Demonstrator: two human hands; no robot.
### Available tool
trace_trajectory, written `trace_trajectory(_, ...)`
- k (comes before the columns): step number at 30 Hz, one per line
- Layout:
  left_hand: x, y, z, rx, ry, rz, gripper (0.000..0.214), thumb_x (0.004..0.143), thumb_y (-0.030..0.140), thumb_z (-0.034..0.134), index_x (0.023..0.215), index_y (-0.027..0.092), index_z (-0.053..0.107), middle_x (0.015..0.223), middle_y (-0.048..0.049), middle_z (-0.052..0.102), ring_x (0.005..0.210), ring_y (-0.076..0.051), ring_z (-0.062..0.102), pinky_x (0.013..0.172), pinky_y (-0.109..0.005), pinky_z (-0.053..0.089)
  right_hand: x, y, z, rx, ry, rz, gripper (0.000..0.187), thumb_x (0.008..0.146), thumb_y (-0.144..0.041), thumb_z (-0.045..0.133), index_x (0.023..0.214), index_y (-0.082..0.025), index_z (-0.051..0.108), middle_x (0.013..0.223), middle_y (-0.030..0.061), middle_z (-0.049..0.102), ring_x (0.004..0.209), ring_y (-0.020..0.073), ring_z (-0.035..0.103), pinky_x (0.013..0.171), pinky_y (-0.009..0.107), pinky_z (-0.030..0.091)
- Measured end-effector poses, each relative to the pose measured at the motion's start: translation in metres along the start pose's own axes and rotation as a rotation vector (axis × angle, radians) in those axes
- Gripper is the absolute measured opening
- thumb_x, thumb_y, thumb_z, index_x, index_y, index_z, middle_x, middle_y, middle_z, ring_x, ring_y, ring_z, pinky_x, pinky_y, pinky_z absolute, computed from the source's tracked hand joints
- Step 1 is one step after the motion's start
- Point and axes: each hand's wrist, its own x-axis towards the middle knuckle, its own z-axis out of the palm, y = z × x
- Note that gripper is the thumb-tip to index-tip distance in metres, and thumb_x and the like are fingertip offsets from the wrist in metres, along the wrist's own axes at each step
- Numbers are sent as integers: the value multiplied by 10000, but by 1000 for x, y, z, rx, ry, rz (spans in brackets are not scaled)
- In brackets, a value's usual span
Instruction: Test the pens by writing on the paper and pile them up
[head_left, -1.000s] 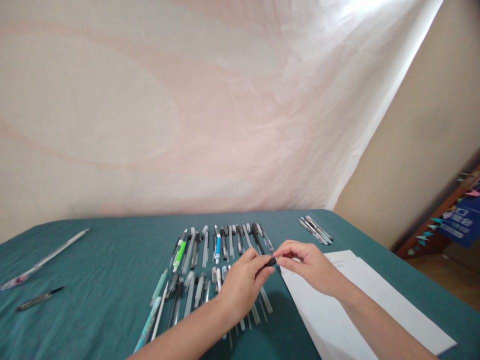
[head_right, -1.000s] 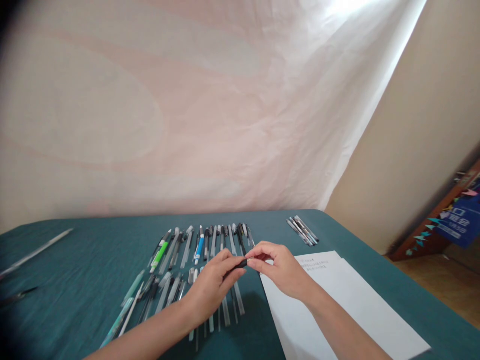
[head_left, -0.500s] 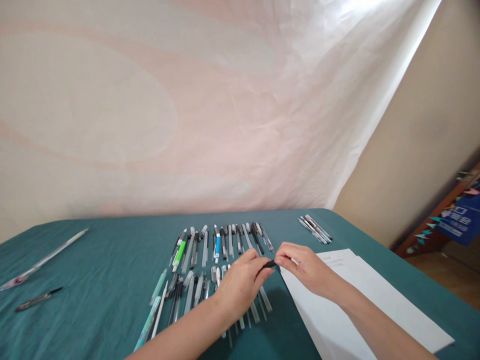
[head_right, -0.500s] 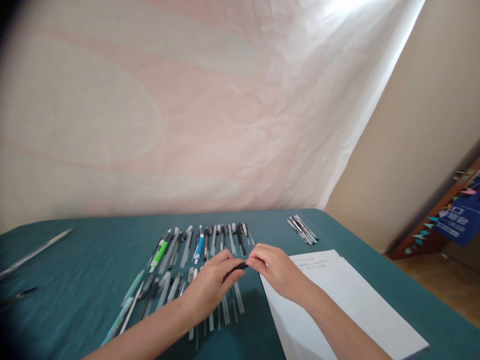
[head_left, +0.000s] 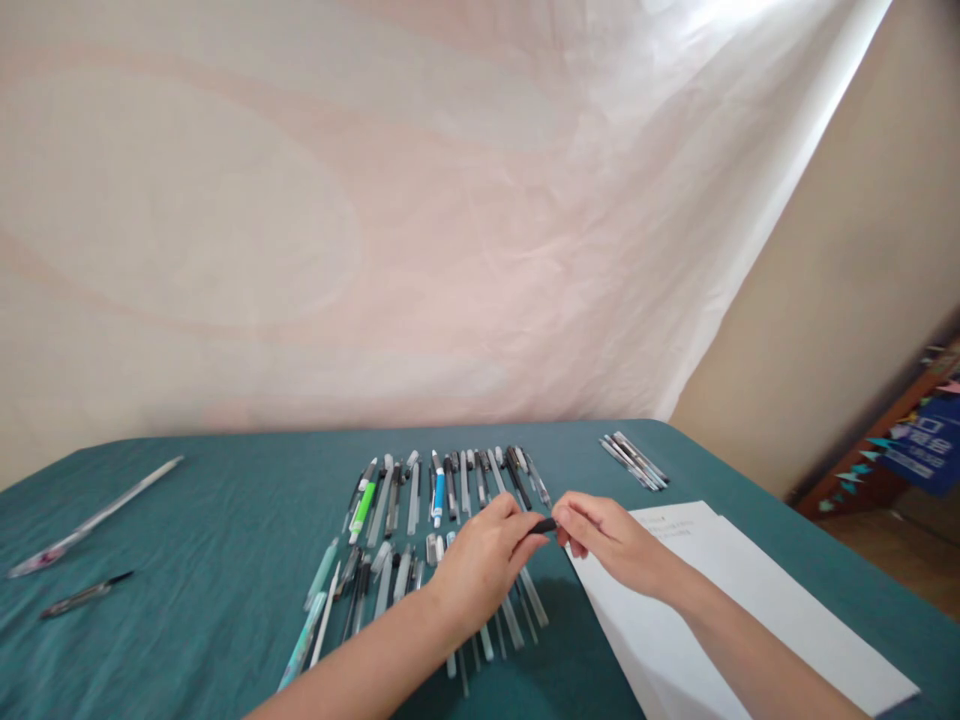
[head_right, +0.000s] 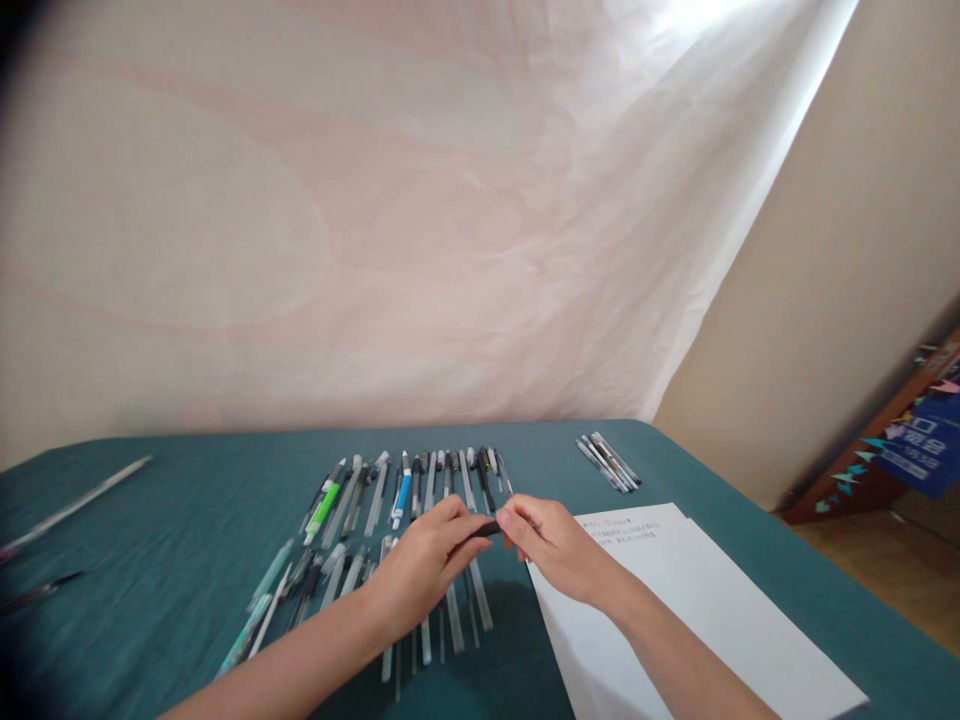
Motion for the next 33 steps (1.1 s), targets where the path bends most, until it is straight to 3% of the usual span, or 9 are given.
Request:
trace_trajectory(5, 1, -3, 0, -45, 32, -2, 280, 891, 321, 344, 940, 200, 592, 811, -25, 477, 763, -138, 487, 711, -237, 387, -3, -12, -10, -199, 24, -146, 184, 869, -322, 413, 889, -196, 546, 789, 18, 557, 711, 134, 510, 604, 232, 376)
trace_trajectory(10, 0, -2, -1, -52, 32, -3, 273, 888, 314, 353, 941, 202, 596, 813, -27, 484, 763, -141, 485, 710, -238, 385, -1, -8, -10, -340, 16, -278, 183, 889, -272, 372, 879, -202, 540, 794, 34, 541, 723, 148, 495, 653, 263, 379)
trace_trajectory(19, -1, 1, -2, 32, -2, -20, 246, 887, 288, 354, 966, 212, 574, 852, -28, 476, 758, -134, 504, 711, -231, 405, 2, 4, -8, -503, -2, -378, 252, 906, -286, 316, 876, -202, 552, 846, 68, 565, 803, 184, 489, 717, 309, 372)
trace_trajectory(24, 0, 5, -6, 194, -66, -2, 218, 882, 293, 366, 981, 225, 548, 876, -20, 471, 722, -126, 518, 668, -226, 417, 1, 7, -2, -437, -6, -279, 345, 911, -352, 279, 699, -193, 500, 684, 20, 516, 652, 141, 468, 617, 265, 357)
trace_trajectory(29, 2, 6, -8, 332, -92, 1, 186, 873, 290, 383, 932, 213, 542, 847, -13, 468, 661, -123, 505, 585, -218, 410, 1, 11, 11, -52, -19, -4, 476, 901, -456, 218, 557, -186, 405, 479, -28, 427, 457, 97, 430, 497, 229, 347)
trace_trajectory(33, 2, 4, -9, 251, -81, -1, 214, 882, 290, 362, 964, 217, 546, 858, -18, 468, 683, -119, 509, 614, -219, 414, 1, 8, 10, 179, -57, 50, 431, 873, -504, 267, 708, -169, 483, 597, -8, 514, 512, 105, 498, 510, 233, 391)
